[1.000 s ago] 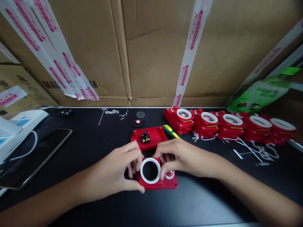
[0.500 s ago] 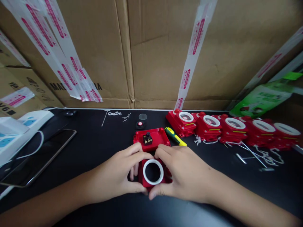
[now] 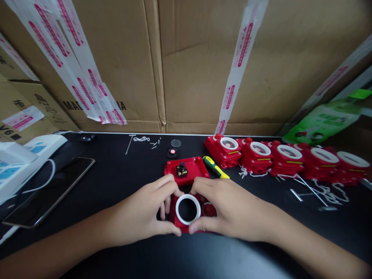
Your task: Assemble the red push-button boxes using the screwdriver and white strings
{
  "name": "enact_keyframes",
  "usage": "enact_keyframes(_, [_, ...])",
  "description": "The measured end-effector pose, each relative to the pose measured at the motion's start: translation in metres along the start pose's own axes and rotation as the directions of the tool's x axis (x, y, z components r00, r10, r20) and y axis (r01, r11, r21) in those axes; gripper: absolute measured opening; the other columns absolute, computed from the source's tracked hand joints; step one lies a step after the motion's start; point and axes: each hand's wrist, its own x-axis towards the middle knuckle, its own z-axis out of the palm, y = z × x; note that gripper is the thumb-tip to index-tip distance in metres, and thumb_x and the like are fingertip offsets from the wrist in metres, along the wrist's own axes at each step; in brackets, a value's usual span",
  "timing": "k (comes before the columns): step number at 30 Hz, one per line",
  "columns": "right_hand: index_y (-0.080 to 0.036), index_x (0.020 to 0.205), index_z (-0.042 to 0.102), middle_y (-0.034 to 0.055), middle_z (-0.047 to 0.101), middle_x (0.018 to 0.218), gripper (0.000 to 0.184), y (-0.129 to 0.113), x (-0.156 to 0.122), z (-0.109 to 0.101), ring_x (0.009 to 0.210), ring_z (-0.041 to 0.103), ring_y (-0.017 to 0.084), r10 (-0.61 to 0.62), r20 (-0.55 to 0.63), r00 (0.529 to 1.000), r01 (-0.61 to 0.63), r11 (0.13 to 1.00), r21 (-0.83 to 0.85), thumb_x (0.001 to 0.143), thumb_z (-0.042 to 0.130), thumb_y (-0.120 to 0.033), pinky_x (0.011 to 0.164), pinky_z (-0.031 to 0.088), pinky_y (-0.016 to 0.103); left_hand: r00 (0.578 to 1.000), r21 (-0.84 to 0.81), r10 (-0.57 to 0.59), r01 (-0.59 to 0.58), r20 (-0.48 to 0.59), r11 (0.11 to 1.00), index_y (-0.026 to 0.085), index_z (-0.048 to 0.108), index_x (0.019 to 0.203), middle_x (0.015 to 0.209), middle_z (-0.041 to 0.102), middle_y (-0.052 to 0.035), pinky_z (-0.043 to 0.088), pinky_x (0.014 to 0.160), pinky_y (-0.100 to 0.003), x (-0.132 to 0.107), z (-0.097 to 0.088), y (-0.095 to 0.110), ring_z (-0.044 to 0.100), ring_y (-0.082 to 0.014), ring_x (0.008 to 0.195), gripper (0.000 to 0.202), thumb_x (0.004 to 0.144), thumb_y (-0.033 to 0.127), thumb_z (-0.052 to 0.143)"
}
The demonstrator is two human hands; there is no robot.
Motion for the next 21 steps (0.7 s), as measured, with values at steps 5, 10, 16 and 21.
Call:
enact_keyframes(5, [-0.019, 0.105, 0.068, 0.0014, 0.070, 0.100, 0.052, 0.004, 0.000, -0.006, 0.081, 0.062, 0.019, -0.033, 0.045, 0.998, 0.032, 0.999, 0.036, 0.088, 0.075, -0.068, 0.069, 0.045, 0.030, 1.000, -0.022, -0.004, 0.003, -0.024, 1.000, 0.022, 0.060, 0.106, 0.107, 0.060, 0.0025, 0.060, 0.068, -0.027, 0.002, 0.001, -0.007, 0.066, -0.0111, 0.075, 0.053, 0.073, 0.040, 0.098])
enact_keyframes(10, [-0.019, 0.106, 0.069, 0.0009, 0.070, 0.103, 0.043, 0.005, 0.001, -0.009, 0.086, 0.064, 0.019, -0.032, 0.059, 0.998, 0.029, 0.998, 0.054, 0.091, 0.078, -0.058, 0.073, 0.046, 0.030, 1.000, -0.013, 0.005, -0.005, -0.027, 1.000, 0.027, 0.060, 0.118, 0.110, 0.060, 0.0037, 0.061, 0.070, -0.027, 0.002, 0.000, -0.010, 0.067, -0.0105, 0.074, 0.060, 0.073, 0.039, 0.098])
enact_keyframes(16, [-0.018, 0.110, 0.070, 0.0016, 0.070, 0.106, 0.027, 0.005, 0.001, -0.010, 0.090, 0.065, 0.019, -0.038, 0.072, 0.997, 0.036, 0.999, 0.031, 0.098, 0.075, -0.041, 0.078, 0.048, 0.030, 1.000, 0.009, 0.017, -0.017, 0.005, 1.000, 0.036, 0.061, 0.131, 0.116, 0.057, 0.0038, 0.062, 0.077, -0.027, 0.001, -0.001, -0.010, 0.069, -0.0097, 0.077, 0.061, 0.079, 0.039, 0.094])
enact_keyframes(21, [-0.017, 0.109, 0.070, 0.0032, 0.070, 0.104, 0.018, 0.007, 0.001, -0.011, 0.088, 0.066, 0.019, -0.067, 0.077, 0.995, 0.063, 0.996, 0.059, 0.102, 0.069, -0.033, 0.077, 0.050, 0.029, 0.999, 0.017, 0.035, -0.035, -0.004, 0.999, 0.037, 0.060, 0.136, 0.115, 0.056, 0.0024, 0.062, 0.075, -0.027, 0.000, -0.001, -0.012, 0.067, -0.0101, 0.077, 0.067, 0.080, 0.040, 0.094])
